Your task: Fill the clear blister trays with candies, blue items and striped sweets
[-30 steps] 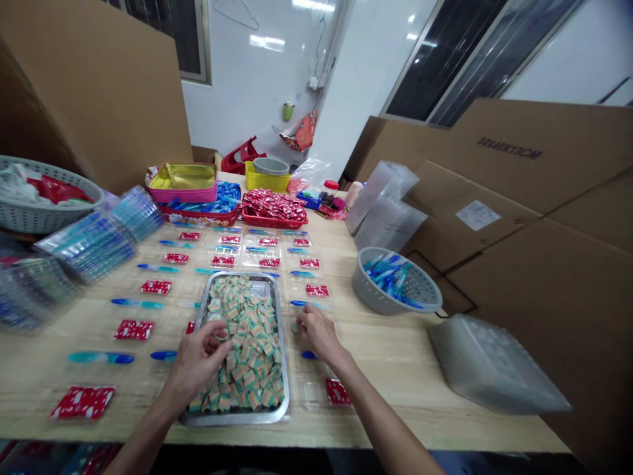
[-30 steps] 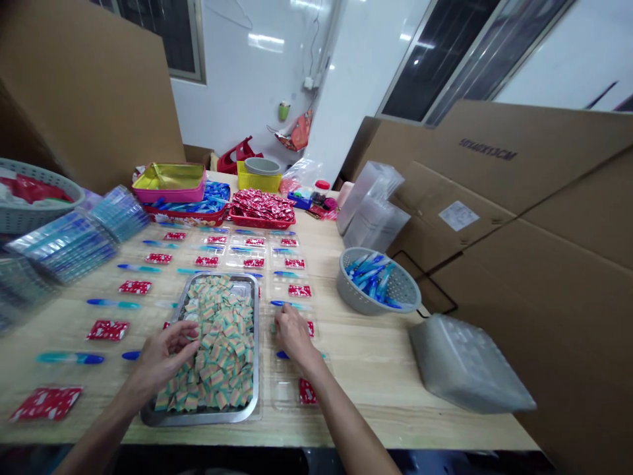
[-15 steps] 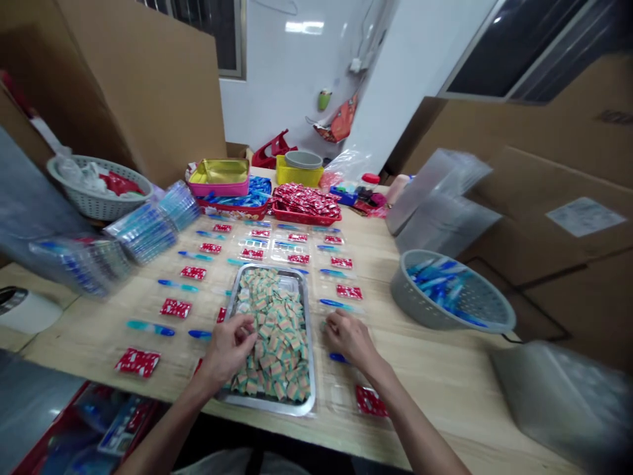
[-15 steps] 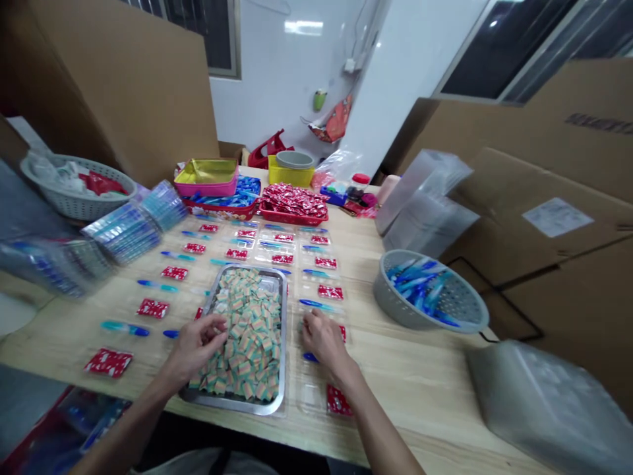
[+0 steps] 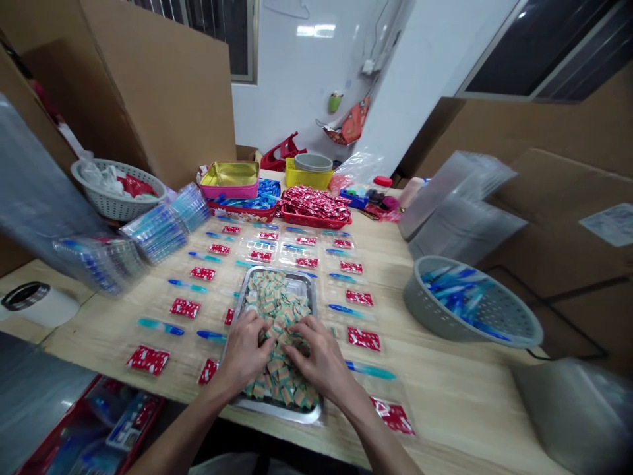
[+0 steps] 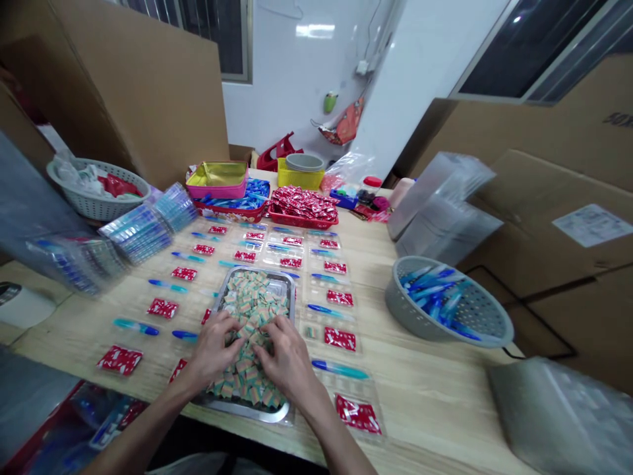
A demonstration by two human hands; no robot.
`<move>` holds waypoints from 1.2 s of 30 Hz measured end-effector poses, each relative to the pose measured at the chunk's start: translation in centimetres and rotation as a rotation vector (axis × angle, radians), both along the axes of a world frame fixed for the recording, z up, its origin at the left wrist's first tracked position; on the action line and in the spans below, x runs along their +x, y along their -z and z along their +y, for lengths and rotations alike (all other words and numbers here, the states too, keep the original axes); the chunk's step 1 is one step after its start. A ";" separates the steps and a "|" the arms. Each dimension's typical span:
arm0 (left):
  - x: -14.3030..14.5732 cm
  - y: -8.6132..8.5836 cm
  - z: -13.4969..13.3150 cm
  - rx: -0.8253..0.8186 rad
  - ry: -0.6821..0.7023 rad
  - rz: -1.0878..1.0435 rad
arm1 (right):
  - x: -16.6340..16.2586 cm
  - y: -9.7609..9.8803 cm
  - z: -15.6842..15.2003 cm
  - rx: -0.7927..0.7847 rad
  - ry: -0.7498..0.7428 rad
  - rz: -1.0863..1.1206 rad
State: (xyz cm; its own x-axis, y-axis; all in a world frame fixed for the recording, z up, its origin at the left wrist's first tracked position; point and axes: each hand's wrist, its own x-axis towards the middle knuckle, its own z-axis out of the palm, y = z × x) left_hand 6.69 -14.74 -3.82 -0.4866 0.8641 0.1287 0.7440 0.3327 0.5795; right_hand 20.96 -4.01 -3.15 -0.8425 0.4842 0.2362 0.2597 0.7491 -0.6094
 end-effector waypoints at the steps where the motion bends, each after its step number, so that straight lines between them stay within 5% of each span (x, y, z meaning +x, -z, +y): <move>1: 0.0 0.1 0.0 0.018 0.001 -0.011 | -0.4 0.1 -0.4 0.015 -0.002 -0.007; 15: -0.5 -0.3 -0.8 0.173 -0.019 -0.282 | -0.8 1.2 -1.4 -0.183 0.024 0.075; 36: -0.2 -0.2 -2.1 0.385 0.139 -0.121 | -0.4 -0.5 -0.9 -0.454 0.013 0.267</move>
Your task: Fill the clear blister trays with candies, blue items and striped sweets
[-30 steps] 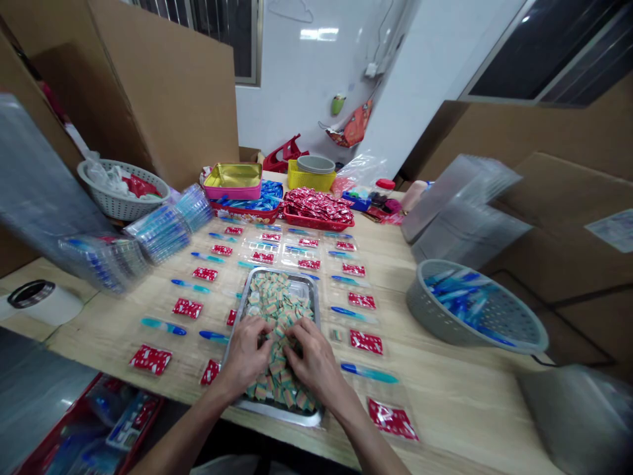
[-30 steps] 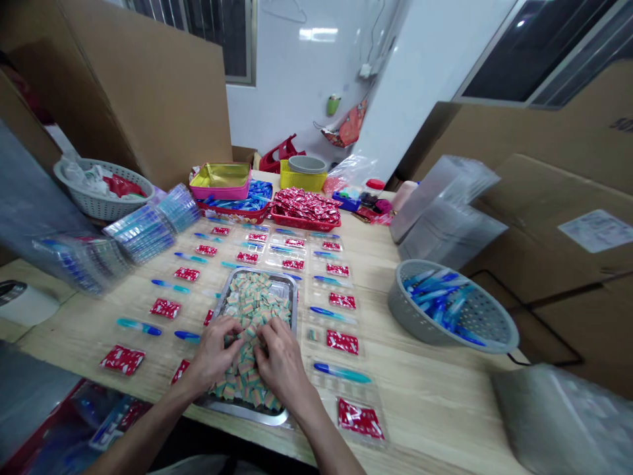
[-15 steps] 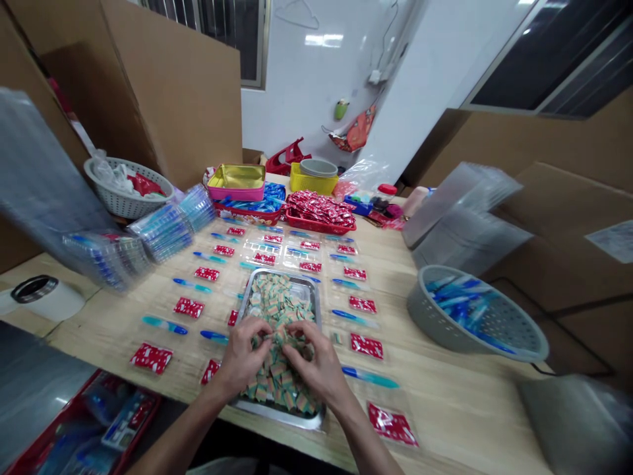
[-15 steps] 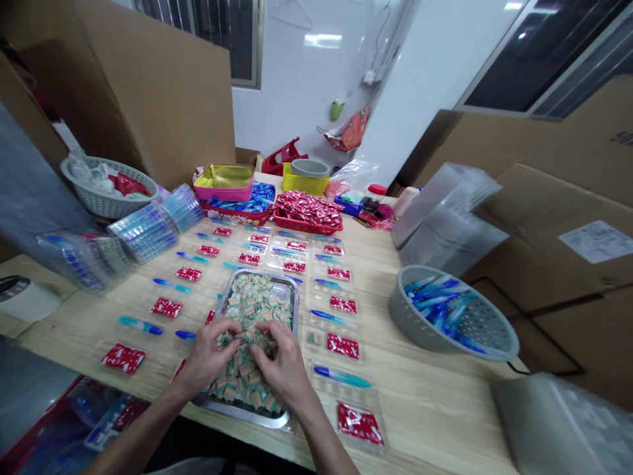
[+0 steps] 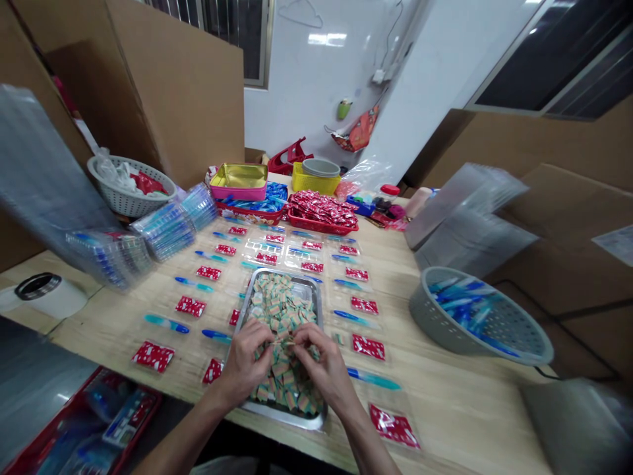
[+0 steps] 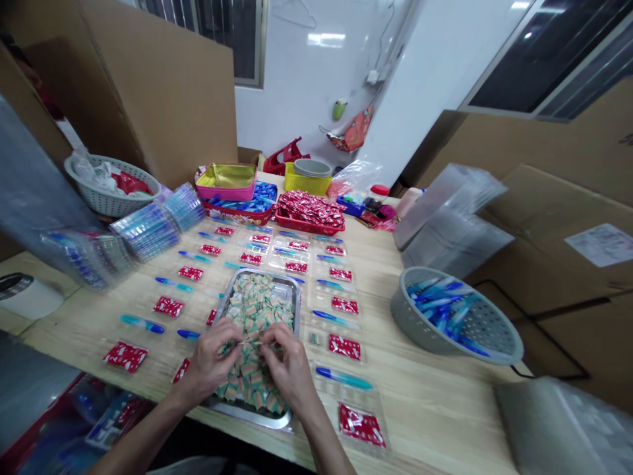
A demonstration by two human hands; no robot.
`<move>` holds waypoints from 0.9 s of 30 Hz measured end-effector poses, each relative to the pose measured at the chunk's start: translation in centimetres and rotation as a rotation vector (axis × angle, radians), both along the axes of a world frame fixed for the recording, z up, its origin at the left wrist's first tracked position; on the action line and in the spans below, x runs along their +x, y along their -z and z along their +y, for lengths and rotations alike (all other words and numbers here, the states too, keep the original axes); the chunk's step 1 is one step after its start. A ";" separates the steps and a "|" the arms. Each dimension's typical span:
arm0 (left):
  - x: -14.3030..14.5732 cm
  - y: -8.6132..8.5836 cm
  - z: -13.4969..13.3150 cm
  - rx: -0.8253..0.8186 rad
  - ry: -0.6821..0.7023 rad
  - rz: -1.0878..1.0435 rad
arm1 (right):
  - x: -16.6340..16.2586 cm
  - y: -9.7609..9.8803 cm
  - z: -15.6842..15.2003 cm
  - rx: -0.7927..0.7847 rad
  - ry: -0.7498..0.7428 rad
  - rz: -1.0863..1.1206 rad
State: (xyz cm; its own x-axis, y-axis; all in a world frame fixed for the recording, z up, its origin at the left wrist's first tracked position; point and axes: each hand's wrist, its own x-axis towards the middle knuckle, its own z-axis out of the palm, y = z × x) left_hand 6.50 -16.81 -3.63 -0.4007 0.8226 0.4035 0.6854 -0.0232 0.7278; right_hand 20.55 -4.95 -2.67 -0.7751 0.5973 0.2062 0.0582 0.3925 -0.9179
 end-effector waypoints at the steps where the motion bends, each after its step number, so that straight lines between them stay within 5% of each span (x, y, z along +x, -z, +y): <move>1: -0.1 0.1 -0.1 0.011 -0.006 0.006 | 0.2 0.0 0.3 -0.028 0.008 0.014; 9: 0.3 -0.2 -0.5 0.091 0.146 0.079 | -0.3 -0.1 1.3 -0.205 -0.129 -0.074; 15: 0.4 -0.2 -0.5 0.080 0.105 0.077 | -0.5 0.3 1.1 -0.101 0.007 -0.109; 21: 0.1 -0.3 0.6 -0.123 -0.033 -0.163 | 0.3 -0.1 0.6 -0.110 0.036 0.009; 27: 0.1 -0.4 2.2 -0.273 0.017 -0.324 | -0.1 0.5 -0.2 -0.002 0.023 -0.010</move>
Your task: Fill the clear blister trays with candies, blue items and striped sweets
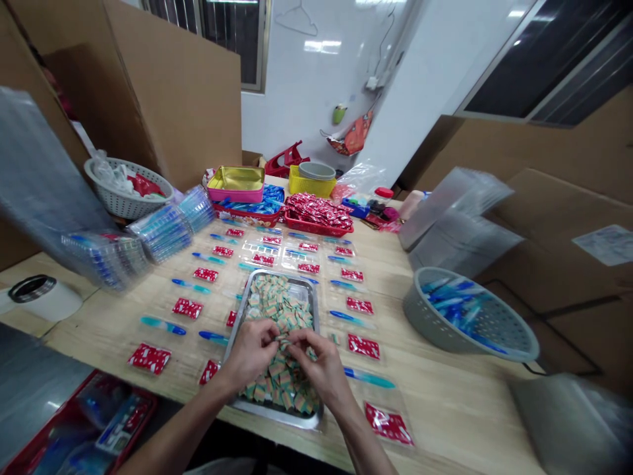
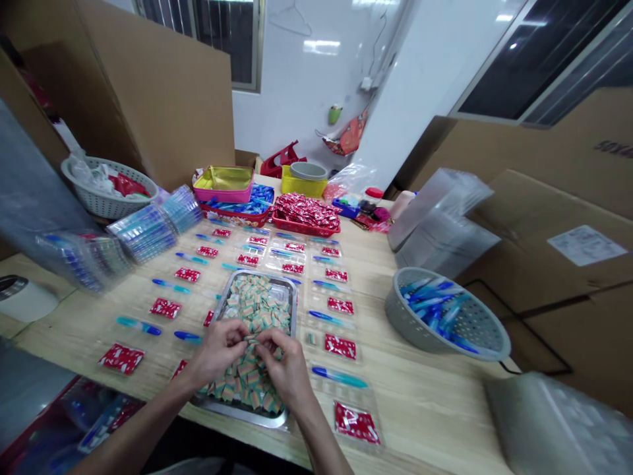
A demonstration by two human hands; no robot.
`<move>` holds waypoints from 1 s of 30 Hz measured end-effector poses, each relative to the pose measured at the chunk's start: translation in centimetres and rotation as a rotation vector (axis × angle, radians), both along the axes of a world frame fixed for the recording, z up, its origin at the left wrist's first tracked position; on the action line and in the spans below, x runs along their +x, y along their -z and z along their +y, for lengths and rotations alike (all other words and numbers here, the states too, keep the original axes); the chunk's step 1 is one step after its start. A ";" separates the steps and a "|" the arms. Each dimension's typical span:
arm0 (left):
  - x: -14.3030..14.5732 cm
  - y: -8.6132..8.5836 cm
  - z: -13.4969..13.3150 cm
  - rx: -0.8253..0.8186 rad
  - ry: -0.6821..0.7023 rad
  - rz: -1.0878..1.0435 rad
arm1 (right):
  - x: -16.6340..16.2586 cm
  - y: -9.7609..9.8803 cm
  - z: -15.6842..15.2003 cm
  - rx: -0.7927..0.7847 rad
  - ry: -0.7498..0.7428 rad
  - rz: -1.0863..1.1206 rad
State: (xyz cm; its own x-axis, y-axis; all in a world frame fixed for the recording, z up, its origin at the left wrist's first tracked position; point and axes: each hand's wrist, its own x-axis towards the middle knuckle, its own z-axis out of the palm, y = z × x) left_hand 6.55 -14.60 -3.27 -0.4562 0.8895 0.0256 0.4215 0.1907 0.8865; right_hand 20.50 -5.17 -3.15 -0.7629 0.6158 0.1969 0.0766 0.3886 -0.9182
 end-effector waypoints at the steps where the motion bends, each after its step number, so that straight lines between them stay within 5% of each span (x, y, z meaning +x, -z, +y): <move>1: 0.0 -0.1 0.2 -0.001 0.012 0.008 | -0.1 0.2 0.0 0.014 0.004 0.012; 14: 0.5 -0.5 0.5 -0.002 0.116 0.167 | -0.5 1.0 -0.5 0.099 0.062 0.001; 21: 0.4 -0.3 0.4 0.013 0.089 0.217 | -0.1 2.3 -0.3 0.190 0.214 -0.036; 30: 0.6 0.3 0.3 0.013 0.075 0.212 | 0.1 2.2 -1.9 0.351 0.116 -0.075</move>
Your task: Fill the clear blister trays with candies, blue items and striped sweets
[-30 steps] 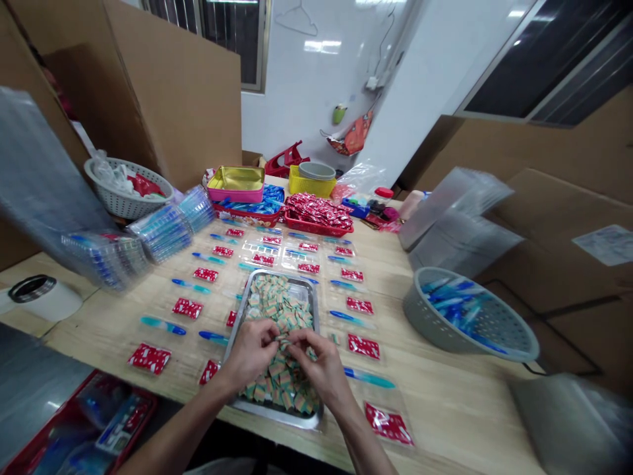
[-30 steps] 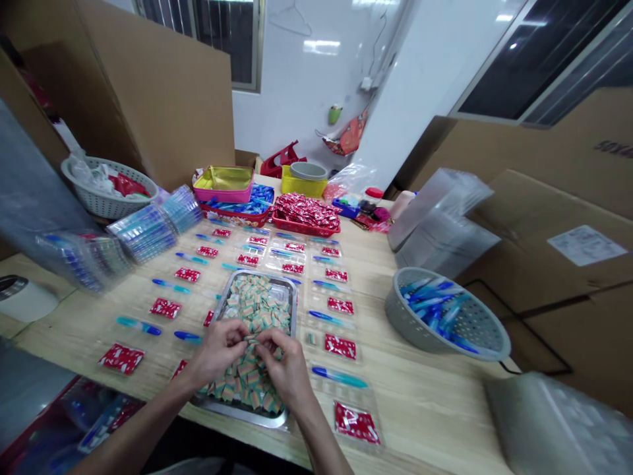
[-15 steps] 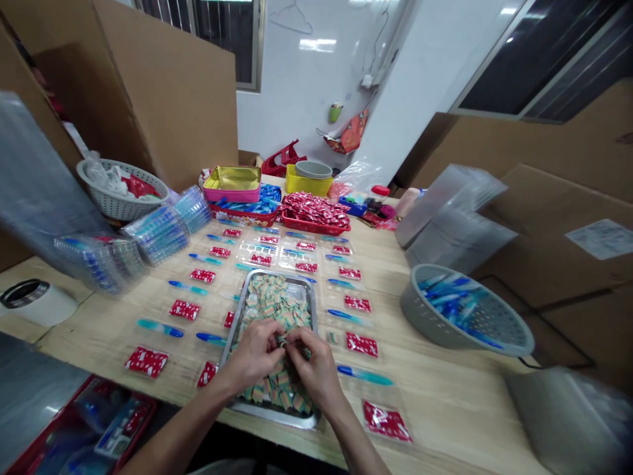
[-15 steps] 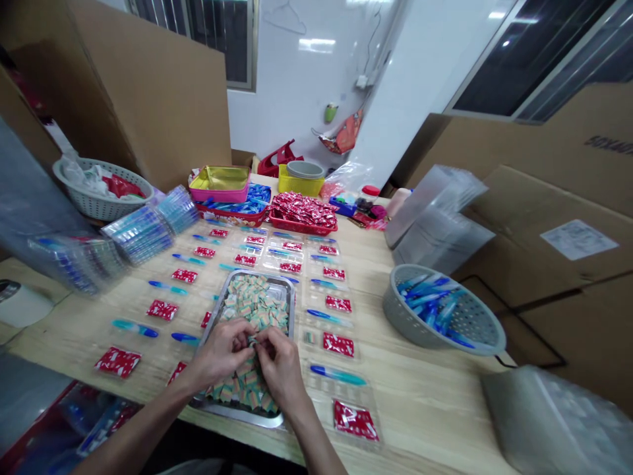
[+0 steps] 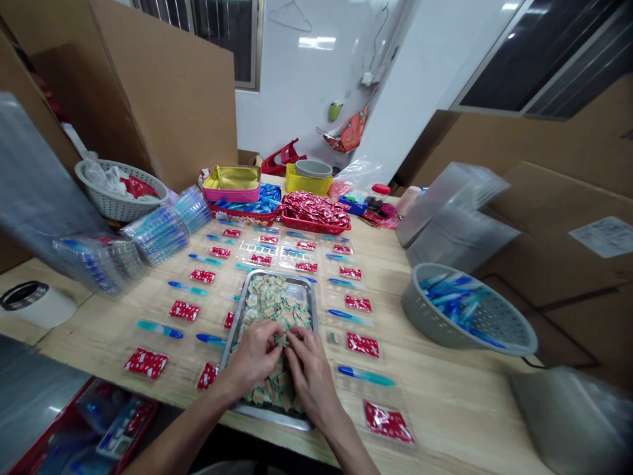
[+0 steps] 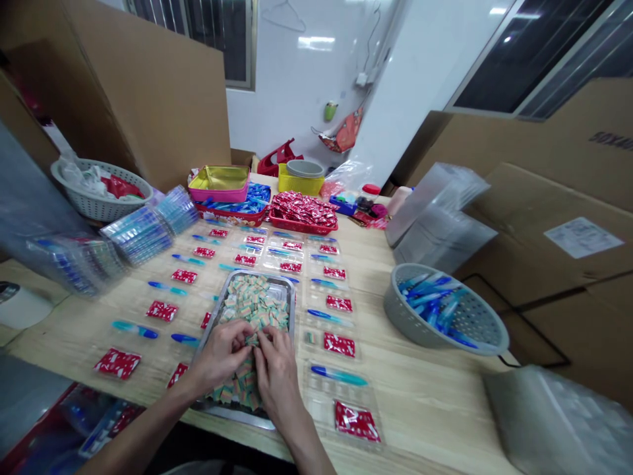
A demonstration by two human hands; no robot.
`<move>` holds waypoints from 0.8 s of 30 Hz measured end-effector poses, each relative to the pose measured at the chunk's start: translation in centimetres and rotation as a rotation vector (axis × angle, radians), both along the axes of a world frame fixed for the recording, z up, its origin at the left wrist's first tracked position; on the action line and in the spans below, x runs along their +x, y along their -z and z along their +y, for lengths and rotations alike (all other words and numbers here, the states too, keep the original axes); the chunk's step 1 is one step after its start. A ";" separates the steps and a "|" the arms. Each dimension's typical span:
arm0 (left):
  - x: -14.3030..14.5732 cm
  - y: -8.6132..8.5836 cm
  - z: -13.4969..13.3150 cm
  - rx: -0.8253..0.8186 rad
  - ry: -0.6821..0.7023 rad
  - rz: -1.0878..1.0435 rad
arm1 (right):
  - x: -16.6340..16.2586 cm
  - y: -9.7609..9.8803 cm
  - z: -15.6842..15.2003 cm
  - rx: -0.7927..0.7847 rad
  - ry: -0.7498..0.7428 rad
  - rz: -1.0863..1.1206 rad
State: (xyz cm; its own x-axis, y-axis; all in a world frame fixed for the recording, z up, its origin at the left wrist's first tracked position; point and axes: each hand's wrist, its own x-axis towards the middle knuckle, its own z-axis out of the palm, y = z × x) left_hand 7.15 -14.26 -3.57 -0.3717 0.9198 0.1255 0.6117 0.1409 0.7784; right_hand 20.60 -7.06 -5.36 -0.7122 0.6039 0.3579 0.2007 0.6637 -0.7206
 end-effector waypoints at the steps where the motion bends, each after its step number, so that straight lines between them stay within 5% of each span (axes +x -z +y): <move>1: 0.0 0.1 0.0 0.003 -0.001 -0.002 | 0.0 0.0 -0.1 0.013 -0.005 -0.008; 15: -0.1 -0.6 0.1 0.020 -0.055 -0.120 | -0.5 -1.1 1.4 0.041 -0.069 0.073; 24: -1.4 -0.7 0.4 -0.002 0.038 -0.511 | -0.6 -2.2 2.0 -0.102 -0.075 -0.002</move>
